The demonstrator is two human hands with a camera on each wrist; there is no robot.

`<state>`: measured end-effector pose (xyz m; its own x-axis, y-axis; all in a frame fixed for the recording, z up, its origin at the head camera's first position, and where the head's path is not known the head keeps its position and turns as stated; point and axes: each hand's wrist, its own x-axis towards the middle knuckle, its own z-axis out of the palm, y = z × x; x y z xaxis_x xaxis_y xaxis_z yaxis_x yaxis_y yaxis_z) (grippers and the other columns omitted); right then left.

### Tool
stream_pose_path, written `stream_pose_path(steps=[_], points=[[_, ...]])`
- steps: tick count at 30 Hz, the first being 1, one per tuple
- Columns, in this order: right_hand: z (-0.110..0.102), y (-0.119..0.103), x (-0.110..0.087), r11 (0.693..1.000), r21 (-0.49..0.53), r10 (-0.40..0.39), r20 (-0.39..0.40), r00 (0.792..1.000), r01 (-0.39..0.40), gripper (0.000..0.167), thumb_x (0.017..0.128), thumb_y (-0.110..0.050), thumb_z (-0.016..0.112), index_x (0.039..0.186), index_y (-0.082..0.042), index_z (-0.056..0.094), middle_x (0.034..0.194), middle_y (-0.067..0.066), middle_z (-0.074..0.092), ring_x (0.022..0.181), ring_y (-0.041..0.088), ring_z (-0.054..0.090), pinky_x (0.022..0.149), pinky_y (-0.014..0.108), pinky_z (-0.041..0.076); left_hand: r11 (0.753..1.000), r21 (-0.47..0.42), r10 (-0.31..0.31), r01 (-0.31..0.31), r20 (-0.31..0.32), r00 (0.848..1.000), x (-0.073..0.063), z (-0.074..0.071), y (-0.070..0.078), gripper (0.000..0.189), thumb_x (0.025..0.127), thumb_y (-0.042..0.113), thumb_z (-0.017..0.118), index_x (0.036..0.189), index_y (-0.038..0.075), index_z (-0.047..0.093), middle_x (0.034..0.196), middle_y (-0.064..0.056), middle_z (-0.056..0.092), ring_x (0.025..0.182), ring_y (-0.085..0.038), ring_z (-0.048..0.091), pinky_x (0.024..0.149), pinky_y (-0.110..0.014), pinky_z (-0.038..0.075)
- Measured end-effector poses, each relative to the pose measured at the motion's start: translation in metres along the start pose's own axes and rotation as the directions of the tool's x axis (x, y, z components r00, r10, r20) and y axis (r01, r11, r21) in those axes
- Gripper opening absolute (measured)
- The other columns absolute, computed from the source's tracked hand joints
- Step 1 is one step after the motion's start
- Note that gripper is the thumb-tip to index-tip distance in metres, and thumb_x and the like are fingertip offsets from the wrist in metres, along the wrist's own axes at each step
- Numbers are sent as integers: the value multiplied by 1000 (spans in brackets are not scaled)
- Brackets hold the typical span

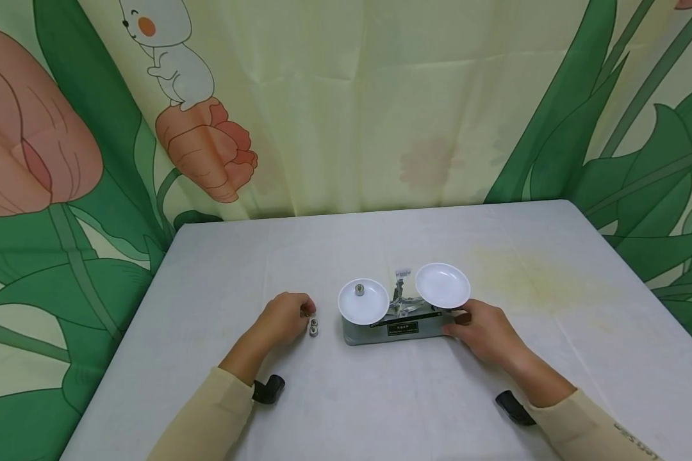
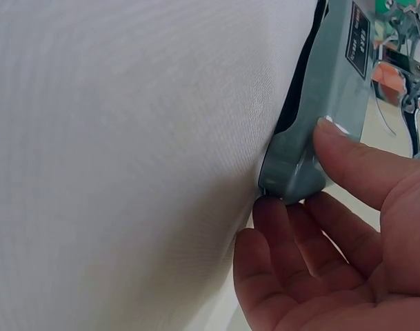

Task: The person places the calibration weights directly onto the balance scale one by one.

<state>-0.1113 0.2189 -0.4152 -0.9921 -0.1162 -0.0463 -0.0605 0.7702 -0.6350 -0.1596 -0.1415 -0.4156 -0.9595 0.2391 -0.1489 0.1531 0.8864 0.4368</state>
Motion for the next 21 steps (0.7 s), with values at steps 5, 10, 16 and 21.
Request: stream_pose_path(steps=[5, 10, 16, 21], points=[[0, 0, 0, 1000, 3, -3, -1, 1000, 3, 50, 81, -17, 82, 122, 5, 63, 113, 20, 69, 102, 35, 68, 89, 55, 49, 1000, 7, 5, -5, -6, 1000, -1, 1, 0, 12, 88, 0, 70, 91, 11, 72, 87, 1, 65, 89, -19, 58, 82, -38, 51], [0, -1, -1, 1000, 5, 1, 7, 1000, -1, 51, 82, -16, 82, 123, 6, 62, 115, 21, 69, 102, 36, 68, 89, 55, 49, 1000, 4, -15, 15, -6, 1000, -3, -2, 1, 10, 89, 2, 69, 94, 11, 71, 88, 1, 64, 88, -19, 57, 82, -38, 51], [-2, -2, -2, 1000, 5, 8, 10, 1000, -8, 51, 82, -17, 81, 122, 6, 62, 114, 21, 69, 102, 36, 67, 88, 55, 49, 999, 10, 37, -36, -56, 998, -10, -22, 13, 10, 91, 6, 69, 100, 9, 72, 96, -1, 68, 97, -22, 60, 84, -39, 52], [-2, -2, -2, 1000, 8, 3, 6, 1000, -3, 49, 82, -16, 81, 122, 6, 62, 114, 20, 69, 101, 35, 68, 88, 55, 49, 989, 3, 146, -147, -105, 984, -19, -41, 34, 11, 91, 9, 72, 102, 7, 73, 98, -1, 70, 101, -24, 62, 87, -40, 52]])
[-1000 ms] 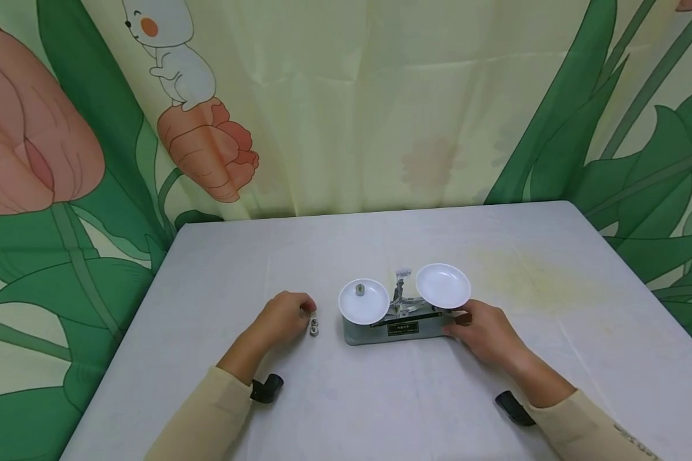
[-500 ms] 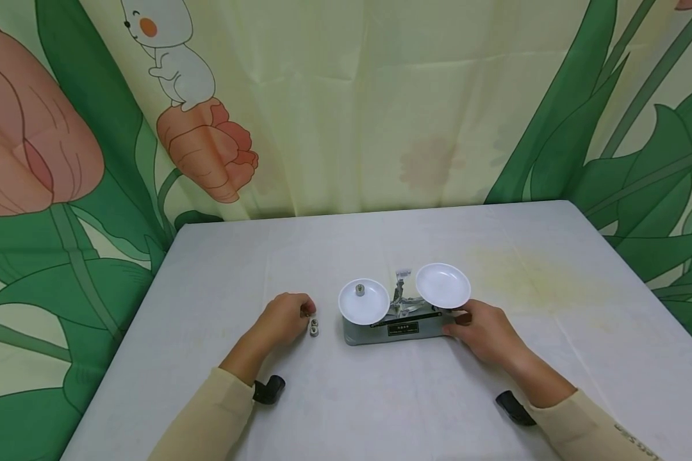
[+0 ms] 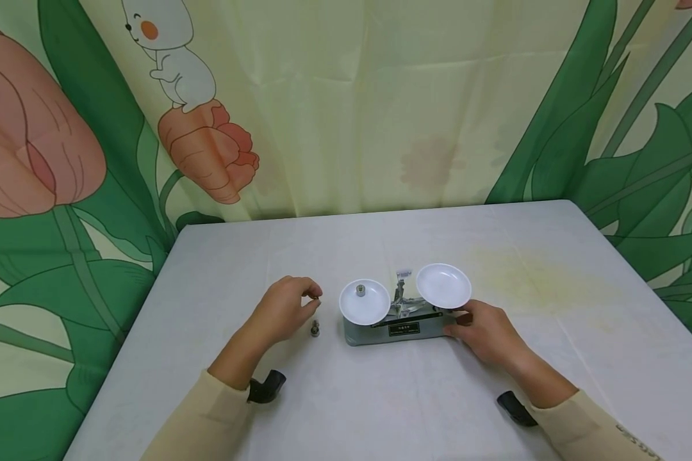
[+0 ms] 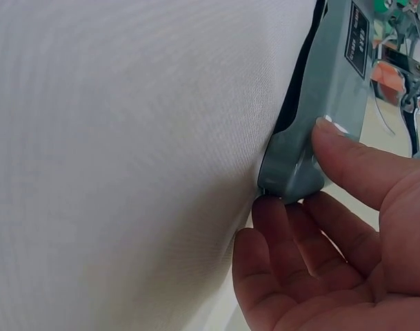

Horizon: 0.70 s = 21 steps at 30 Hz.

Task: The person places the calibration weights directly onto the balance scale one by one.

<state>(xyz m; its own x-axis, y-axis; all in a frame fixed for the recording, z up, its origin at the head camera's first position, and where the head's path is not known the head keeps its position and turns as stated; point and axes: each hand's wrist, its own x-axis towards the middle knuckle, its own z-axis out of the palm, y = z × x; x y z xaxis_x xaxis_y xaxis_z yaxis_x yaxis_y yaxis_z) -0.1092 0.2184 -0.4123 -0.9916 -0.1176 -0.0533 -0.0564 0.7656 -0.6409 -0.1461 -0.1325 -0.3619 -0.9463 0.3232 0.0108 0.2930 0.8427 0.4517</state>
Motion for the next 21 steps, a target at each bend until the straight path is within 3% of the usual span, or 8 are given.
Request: stream_pose_path(steps=[6, 12, 21], points=[[0, 0, 1, 1000, -1, -4, 5, 1000, 4, 51, 81, -17, 81, 123, 6, 62, 114, 21, 68, 101, 36, 68, 87, 55, 50, 996, -51, 74, -75, -20, 997, -2, -9, 23, 14, 92, 8, 72, 105, 9, 75, 100, 0, 71, 101, -24, 61, 85, -38, 51], [0, 1, -1, 1000, 10, -5, 0, 1000, 5, 49, 82, -16, 80, 122, 6, 62, 114, 21, 69, 101, 35, 68, 87, 54, 50, 992, -33, 120, -121, -17, 993, 6, -1, 38, 14, 92, 9, 73, 105, 9, 75, 101, -1, 71, 99, -22, 61, 84, -35, 52], [0, 0, 0, 1000, 9, -2, 6, 1000, 2, 51, 82, -16, 81, 123, 8, 61, 115, 22, 68, 101, 36, 68, 86, 55, 51, 994, 31, 110, -109, -45, 993, 13, 10, 45, 11, 91, 13, 75, 102, 11, 75, 96, 2, 71, 91, -17, 59, 77, -31, 51]])
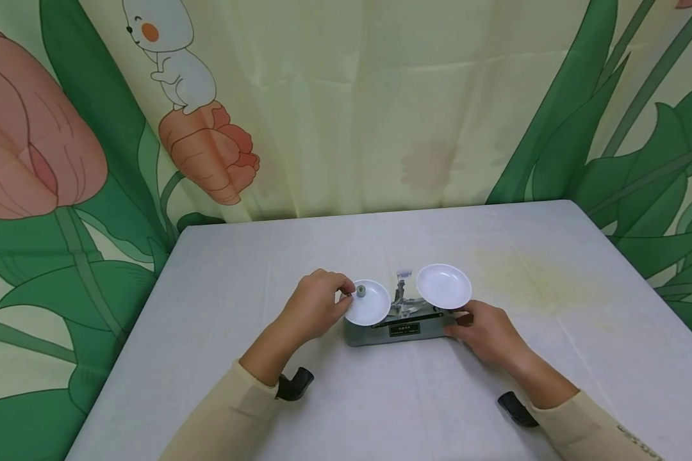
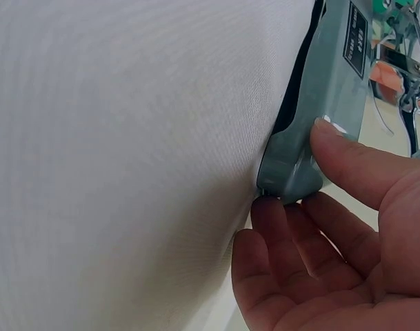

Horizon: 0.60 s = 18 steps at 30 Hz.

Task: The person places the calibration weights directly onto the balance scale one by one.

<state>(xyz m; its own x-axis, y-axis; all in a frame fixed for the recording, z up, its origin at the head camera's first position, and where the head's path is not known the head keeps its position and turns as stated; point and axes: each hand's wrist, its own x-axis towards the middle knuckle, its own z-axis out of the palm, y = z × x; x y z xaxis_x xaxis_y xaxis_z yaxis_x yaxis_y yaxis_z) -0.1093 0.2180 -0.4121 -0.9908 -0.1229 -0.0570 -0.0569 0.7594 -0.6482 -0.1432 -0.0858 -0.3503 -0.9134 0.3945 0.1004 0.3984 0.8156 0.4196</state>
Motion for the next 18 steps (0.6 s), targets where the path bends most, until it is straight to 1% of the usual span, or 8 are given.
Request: stream_pose_path(steps=[7, 13, 18], points=[[0, 1, 0, 1000, 2, -10, -3, 1000, 10, 50, 82, -15, 81, 122, 7, 62, 114, 21, 69, 100, 35, 69, 87, 54, 51, 1000, 12, 11, -11, -17, 1000, 2, 3, 1, 10, 89, 12, 76, 99, 11, 76, 94, 2, 72, 89, -18, 59, 78, -34, 49], [0, 1, 0, 1000, -2, -10, -6, 1000, 10, 49, 82, -16, 81, 121, 6, 63, 114, 20, 69, 100, 35, 69, 87, 54, 51, 1000, 14, 6, -5, -35, 999, 3, 5, 3, 8, 89, 12, 75, 97, 11, 76, 93, 2, 72, 89, -19, 60, 81, -37, 48], [0, 1, 0, 1000, -2, -6, -3, 1000, 6, 49, 82, -16, 81, 122, 7, 62, 113, 21, 69, 101, 36, 68, 88, 55, 50, 999, 37, 28, -26, -62, 998, 4, 8, 2, 5, 89, 12, 75, 93, 12, 76, 90, 2, 72, 88, -19, 61, 82, -39, 49]])
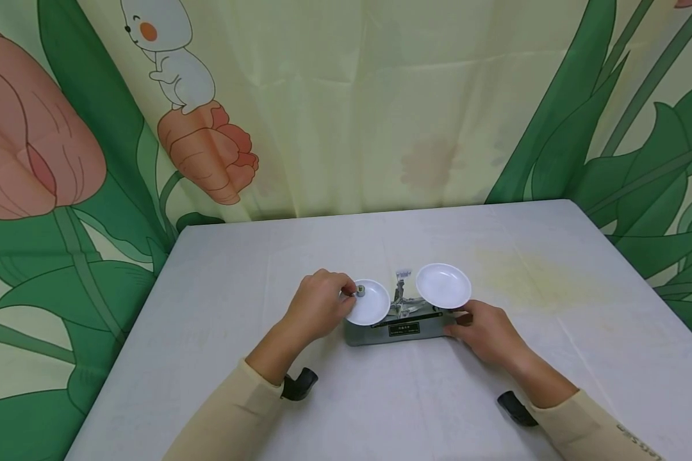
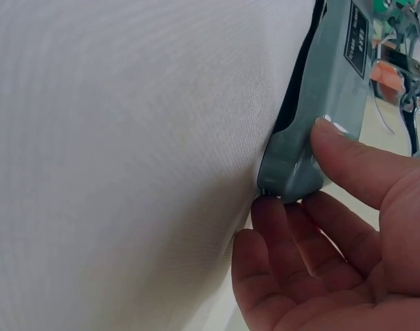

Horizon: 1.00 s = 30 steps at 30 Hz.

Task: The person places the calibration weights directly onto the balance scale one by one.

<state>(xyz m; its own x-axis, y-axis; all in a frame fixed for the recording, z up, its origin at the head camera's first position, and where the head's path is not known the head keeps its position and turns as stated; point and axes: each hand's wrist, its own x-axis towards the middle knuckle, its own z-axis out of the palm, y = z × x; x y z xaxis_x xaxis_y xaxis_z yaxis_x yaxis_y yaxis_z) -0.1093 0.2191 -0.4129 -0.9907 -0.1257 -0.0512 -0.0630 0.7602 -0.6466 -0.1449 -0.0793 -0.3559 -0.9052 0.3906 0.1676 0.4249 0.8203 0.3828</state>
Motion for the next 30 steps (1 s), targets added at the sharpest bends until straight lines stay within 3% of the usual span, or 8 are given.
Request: stream_pose_path(steps=[14, 21, 26, 30], points=[[0, 1, -1, 1000, 0, 3, -2, 1000, -3, 48, 82, -15, 80, 121, 7, 63, 113, 20, 69, 100, 35, 68, 88, 55, 50, 1000, 16, 3, -3, -18, 1000, 1, 1, 1, 8, 87, 12, 77, 95, 11, 76, 92, 1, 73, 88, -20, 60, 80, -39, 48], [1, 0, -1, 1000, 0, 4, -6, 1000, -4, 49, 81, -15, 80, 120, 8, 63, 112, 21, 69, 100, 35, 69, 88, 55, 50, 999, -12, -30, 30, 1, 1000, 2, 1, 2, 8, 88, 13, 77, 95, 11, 76, 92, 1, 72, 89, -20, 59, 79, -37, 48], [1, 0, -1, 1000, -3, 6, -7, 1000, -6, 48, 81, -15, 81, 120, 7, 63, 111, 20, 70, 100, 35, 69, 88, 55, 50, 992, -93, -82, 84, 26, 996, -3, -9, -3, 25, 90, 22, 77, 111, 9, 73, 108, -3, 70, 104, -24, 58, 86, -38, 52], [0, 0, 0, 1000, -4, 6, -5, 1000, -6, 50, 81, -16, 81, 122, 7, 62, 112, 20, 69, 100, 35, 68, 88, 55, 50, 976, -173, -127, 132, 43, 991, -12, -19, -21, 40, 91, 28, 75, 124, 7, 68, 122, -6, 67, 120, -27, 56, 97, -44, 49]])
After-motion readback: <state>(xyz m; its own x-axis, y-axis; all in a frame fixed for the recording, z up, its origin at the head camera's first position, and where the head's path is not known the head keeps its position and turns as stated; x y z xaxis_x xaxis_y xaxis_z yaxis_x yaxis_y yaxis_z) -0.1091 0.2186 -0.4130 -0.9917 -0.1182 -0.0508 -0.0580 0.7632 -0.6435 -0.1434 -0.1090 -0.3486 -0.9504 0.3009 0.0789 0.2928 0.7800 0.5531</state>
